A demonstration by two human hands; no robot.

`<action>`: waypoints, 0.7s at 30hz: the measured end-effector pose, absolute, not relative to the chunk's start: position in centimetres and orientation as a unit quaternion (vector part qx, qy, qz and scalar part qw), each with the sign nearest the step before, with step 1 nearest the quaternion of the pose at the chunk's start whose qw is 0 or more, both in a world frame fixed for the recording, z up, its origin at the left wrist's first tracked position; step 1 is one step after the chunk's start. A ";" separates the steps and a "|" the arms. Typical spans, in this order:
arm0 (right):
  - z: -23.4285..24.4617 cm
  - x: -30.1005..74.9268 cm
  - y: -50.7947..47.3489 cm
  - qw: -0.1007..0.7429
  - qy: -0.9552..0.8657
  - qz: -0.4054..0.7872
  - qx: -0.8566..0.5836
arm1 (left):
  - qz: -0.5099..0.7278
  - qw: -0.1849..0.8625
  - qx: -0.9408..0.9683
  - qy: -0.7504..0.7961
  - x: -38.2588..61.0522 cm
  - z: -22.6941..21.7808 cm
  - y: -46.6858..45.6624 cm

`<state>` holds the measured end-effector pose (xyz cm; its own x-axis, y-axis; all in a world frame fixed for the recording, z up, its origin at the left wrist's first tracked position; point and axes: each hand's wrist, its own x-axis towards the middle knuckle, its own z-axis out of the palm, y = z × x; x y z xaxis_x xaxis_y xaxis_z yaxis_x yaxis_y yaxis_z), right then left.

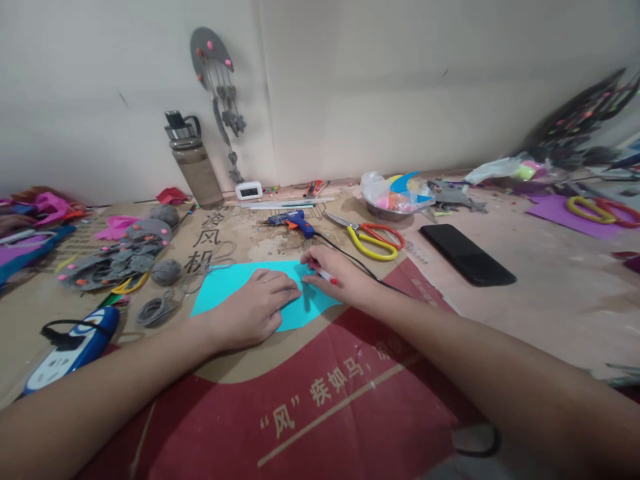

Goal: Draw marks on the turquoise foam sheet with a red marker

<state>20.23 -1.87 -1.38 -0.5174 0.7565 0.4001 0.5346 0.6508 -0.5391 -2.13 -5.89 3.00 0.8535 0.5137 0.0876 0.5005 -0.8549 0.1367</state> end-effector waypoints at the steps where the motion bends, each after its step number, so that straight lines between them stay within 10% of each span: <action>1: -1.2 20.2 -1.9 0.311 -0.852 0.180 -0.381 | 0.055 0.052 0.961 0.266 -2.1 3.0 -6.0; 21: -0.5 20.0 -2.7 0.296 -0.857 0.171 -0.386 | 0.074 0.024 0.948 0.308 -1.6 2.4 -7.4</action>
<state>19.99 -2.71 -0.53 -0.5264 0.7626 0.3760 0.5599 0.6437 -0.5217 -1.60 -7.36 2.35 0.7997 0.5870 0.1259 0.5801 -0.8096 0.0902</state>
